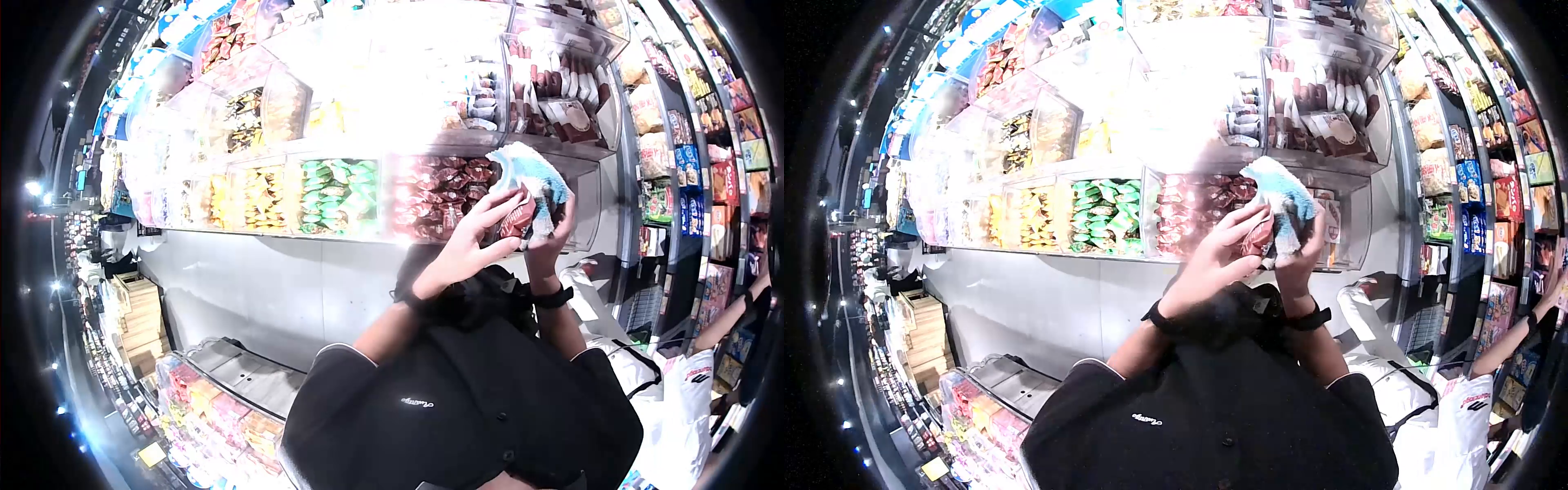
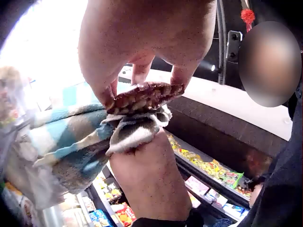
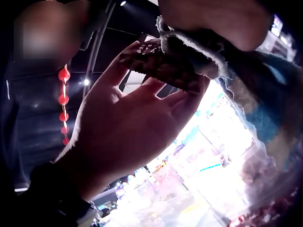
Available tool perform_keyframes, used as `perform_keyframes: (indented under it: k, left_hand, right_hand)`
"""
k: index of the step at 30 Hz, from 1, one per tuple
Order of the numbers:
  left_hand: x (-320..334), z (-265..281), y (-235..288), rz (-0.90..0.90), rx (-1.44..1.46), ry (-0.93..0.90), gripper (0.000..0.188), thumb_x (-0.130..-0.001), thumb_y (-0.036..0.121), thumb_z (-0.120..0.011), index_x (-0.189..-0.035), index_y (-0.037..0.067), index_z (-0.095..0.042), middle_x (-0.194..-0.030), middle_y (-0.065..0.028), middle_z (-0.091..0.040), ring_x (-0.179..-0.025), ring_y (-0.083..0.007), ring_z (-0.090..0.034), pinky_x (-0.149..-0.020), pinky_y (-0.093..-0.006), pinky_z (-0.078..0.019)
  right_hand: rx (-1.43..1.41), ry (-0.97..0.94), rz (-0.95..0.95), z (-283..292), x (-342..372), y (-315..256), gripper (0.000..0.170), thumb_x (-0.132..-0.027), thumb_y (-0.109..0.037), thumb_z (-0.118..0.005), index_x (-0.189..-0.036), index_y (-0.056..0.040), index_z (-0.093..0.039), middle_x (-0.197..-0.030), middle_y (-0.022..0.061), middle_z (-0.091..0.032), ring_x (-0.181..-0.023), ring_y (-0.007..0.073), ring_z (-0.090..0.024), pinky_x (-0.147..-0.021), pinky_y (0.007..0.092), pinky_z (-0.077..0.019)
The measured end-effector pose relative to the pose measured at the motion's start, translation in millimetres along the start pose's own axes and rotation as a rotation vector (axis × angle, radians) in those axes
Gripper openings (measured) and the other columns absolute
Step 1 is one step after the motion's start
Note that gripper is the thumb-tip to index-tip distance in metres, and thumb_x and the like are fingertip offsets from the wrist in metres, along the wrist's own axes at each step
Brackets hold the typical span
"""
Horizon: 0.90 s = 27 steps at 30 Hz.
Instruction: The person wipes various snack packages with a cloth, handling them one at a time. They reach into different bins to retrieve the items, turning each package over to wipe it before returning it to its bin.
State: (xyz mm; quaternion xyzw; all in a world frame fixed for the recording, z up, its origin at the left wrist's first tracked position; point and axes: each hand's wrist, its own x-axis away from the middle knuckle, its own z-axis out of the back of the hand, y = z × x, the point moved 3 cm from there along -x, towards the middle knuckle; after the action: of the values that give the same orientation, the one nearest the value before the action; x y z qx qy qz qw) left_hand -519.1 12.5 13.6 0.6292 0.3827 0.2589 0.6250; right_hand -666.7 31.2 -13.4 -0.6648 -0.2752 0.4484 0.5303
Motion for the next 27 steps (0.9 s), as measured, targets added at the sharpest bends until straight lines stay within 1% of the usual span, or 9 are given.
perform_keyframes:
  k: [5, 8, 10, 12, 16, 19, 21, 23, 27]
  left_hand:
    - [-0.8, 0.4, -11.6, 0.241, 0.376, 0.038, 0.057, -0.084, 0.007, -0.063, -0.135, 0.003, -0.039, -0.132, -0.0094, -0.047, -0.119, -0.016, -0.046, -0.098, -0.0308, -0.0396]
    - [-2.4, 25.8, -31.5, 0.257, 0.322, 0.095, 0.052, -0.084, 0.007, -0.063, -0.131, 0.003, -0.041, -0.129, -0.0086, -0.05, -0.116, -0.0137, -0.048, -0.095, -0.0294, -0.0424]
    - [2.8, 47.8, -47.5, 0.315, 0.073, 0.184, 0.048, -0.082, 0.012, -0.066, -0.126, 0.003, -0.048, -0.122, -0.0092, -0.054, -0.11, -0.0156, -0.053, -0.094, -0.031, -0.0436]
    - [7.8, 69.9, -61.9, 0.451, -0.017, 0.283, 0.048, -0.079, 0.018, -0.07, -0.122, 0.003, -0.052, -0.114, -0.011, -0.059, -0.104, -0.0166, -0.056, -0.09, -0.031, -0.0454]
    - [25.2, 117.5, -160.2, 0.515, -0.241, 0.425, 0.049, -0.08, 0.018, -0.068, -0.121, -0.003, -0.051, -0.114, -0.0159, -0.06, -0.107, -0.0206, -0.056, -0.091, -0.0325, -0.0434]
    - [26.1, 121.7, -167.5, 0.398, -0.674, 0.557, 0.049, -0.072, 0.018, -0.073, -0.114, 0.0, -0.055, -0.1, -0.0232, -0.061, -0.098, -0.0354, -0.058, -0.086, -0.0405, -0.0451]
    - [28.8, 124.5, -211.7, 0.273, -0.85, 0.616, 0.056, -0.071, 0.016, -0.074, -0.119, 0.002, -0.049, -0.109, -0.0248, -0.053, -0.095, -0.0412, -0.056, -0.085, -0.0441, -0.0445]
    - [29.8, 117.4, -207.2, 0.209, -0.858, 0.597, 0.057, -0.071, 0.016, -0.074, -0.12, 0.003, -0.047, -0.113, -0.0262, -0.05, -0.096, -0.0437, -0.054, -0.084, -0.0454, -0.0449]
    - [35.2, 131.3, -201.1, 0.099, -0.859, 0.638, 0.047, -0.074, 0.017, -0.073, -0.115, 0.005, -0.052, -0.113, -0.0246, -0.05, -0.101, -0.0423, -0.053, -0.085, -0.0433, -0.0449]
  right_hand:
    - [-0.627, 0.089, -0.365, 27.3, 2.9, 51.5, 0.038, -0.092, -0.019, -0.053, -0.125, -0.0008, -0.044, -0.118, 0.0083, -0.052, -0.101, 0.0169, -0.053, -0.089, 0.0291, -0.0439]
    - [0.079, -0.067, -0.032, 72.6, 33.0, 88.0, 0.046, -0.084, -0.019, -0.061, -0.125, -0.0027, -0.048, -0.121, 0.0149, -0.054, -0.112, 0.0309, -0.053, -0.095, 0.0401, -0.044]
    - [1.593, -0.281, 0.589, 89.3, 41.3, 78.7, 0.043, -0.079, -0.017, -0.061, -0.12, -0.0035, -0.055, -0.125, 0.0153, -0.053, -0.117, 0.0339, -0.05, -0.1, 0.0445, -0.0389]
    - [1.113, -0.291, 0.153, 108.5, 35.6, 86.7, 0.043, -0.078, -0.019, -0.062, -0.118, -0.0056, -0.058, -0.122, 0.0123, -0.058, -0.115, 0.0312, -0.052, -0.102, 0.0417, -0.0372]
    - [1.261, -0.236, 0.311, 117.8, 39.2, 89.8, 0.044, -0.084, -0.031, -0.058, -0.12, -0.005, -0.056, -0.121, 0.0102, -0.059, -0.115, 0.0281, -0.053, -0.102, 0.038, -0.0376]
    - [-0.693, -0.355, -0.213, 128.4, 47.7, 115.5, 0.044, -0.093, -0.03, -0.045, -0.129, -0.0035, -0.046, -0.133, 0.0082, -0.05, -0.122, 0.0213, -0.046, -0.106, 0.0343, -0.0313]
    - [-1.078, -0.061, -0.496, 130.6, 55.3, 129.9, 0.043, -0.095, -0.029, -0.044, -0.128, -0.0027, -0.046, -0.131, 0.0071, -0.051, -0.12, 0.0184, -0.047, -0.106, 0.0322, -0.0313]
    - [-0.487, 0.122, -0.533, 153.4, 69.3, 151.3, 0.038, -0.092, -0.028, -0.051, -0.12, -0.0022, -0.053, -0.12, 0.0064, -0.059, -0.112, 0.018, -0.052, -0.099, 0.031, -0.0356]
    - [-1.388, 0.152, -0.576, 154.6, 88.2, 168.9, 0.036, -0.094, -0.026, -0.046, -0.122, -0.0037, -0.052, -0.119, 0.0076, -0.059, -0.107, 0.0224, -0.054, -0.097, 0.0367, -0.0374]
